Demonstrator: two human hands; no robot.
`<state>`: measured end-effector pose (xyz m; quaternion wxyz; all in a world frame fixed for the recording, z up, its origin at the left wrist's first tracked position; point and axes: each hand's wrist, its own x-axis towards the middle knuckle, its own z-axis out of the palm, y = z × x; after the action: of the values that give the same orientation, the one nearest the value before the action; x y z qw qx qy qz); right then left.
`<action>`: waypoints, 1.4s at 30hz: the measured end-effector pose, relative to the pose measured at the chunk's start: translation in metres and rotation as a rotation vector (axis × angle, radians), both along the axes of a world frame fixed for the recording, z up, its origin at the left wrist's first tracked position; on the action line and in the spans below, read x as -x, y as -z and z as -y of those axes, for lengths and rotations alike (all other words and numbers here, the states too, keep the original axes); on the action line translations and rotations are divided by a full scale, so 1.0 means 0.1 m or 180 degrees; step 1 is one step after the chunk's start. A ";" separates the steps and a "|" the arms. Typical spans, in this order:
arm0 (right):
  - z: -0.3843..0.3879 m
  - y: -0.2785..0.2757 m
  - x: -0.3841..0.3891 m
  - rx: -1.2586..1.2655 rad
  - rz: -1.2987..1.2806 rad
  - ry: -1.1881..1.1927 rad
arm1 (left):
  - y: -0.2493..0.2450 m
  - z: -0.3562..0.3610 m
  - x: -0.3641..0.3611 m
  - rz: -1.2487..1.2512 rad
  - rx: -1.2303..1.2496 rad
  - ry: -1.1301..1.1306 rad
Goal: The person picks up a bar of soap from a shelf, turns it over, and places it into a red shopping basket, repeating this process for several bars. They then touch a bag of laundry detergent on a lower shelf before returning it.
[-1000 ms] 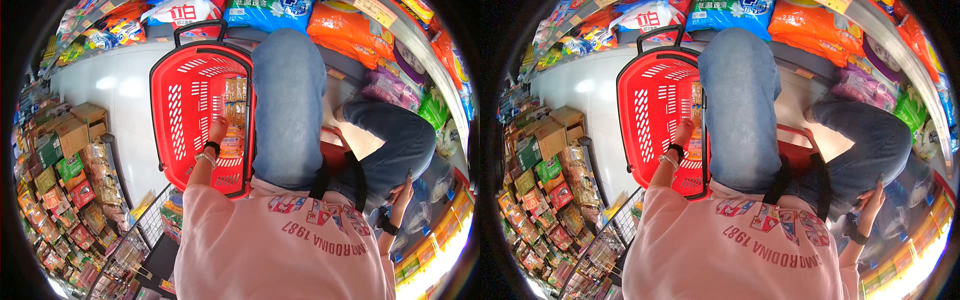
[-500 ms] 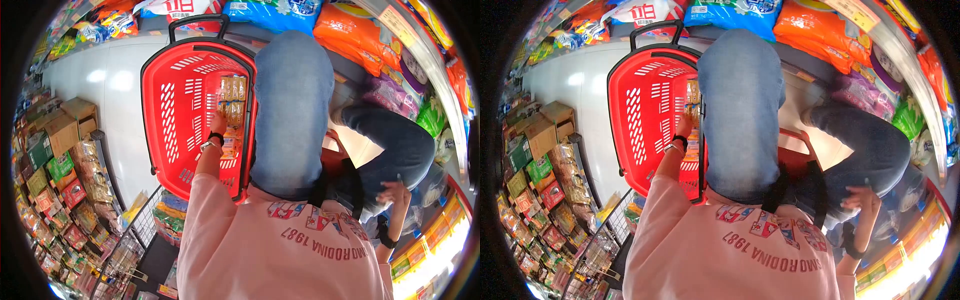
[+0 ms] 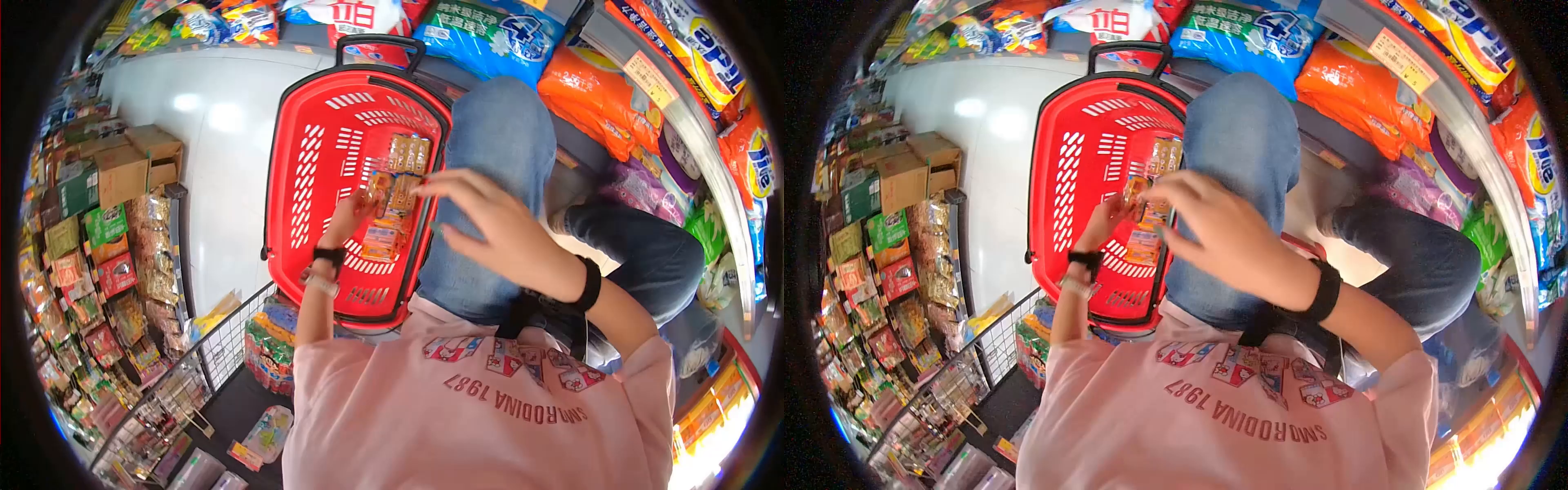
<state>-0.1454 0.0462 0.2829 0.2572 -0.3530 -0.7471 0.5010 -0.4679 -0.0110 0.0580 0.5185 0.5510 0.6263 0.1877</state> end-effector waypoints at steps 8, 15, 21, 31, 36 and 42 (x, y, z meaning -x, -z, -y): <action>0.28 -0.25 0.31 -0.0253 -0.0832 -0.0106 | -3.04 0.36 -0.62 -0.0445 -0.0478 0.0452; 0.65 -0.99 0.16 0.0422 -0.1879 -0.0400 | -4.28 0.83 -0.99 -0.0526 -0.1129 0.0670; 0.88 -1.86 -0.26 0.0547 -0.2098 -0.1120 | -5.27 1.02 -1.40 0.0213 -0.1130 0.0111; 0.80 -2.93 -1.26 -0.1314 -0.2291 0.0560 | -6.25 0.19 -2.48 -0.0178 -0.3492 0.1515; 0.55 -3.55 -2.10 -0.2869 -0.1554 0.1521 | -6.53 -0.71 -3.11 0.0577 -0.4023 0.2293; -0.06 -4.07 -2.86 -0.4910 0.0366 0.2807 | -6.66 -1.72 -3.95 0.1155 -0.3657 0.2708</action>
<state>0.1409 0.0525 0.6902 0.5549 -0.3617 -0.6844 -0.3047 -0.0727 0.1613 0.7240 0.2716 0.8913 0.0658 0.3570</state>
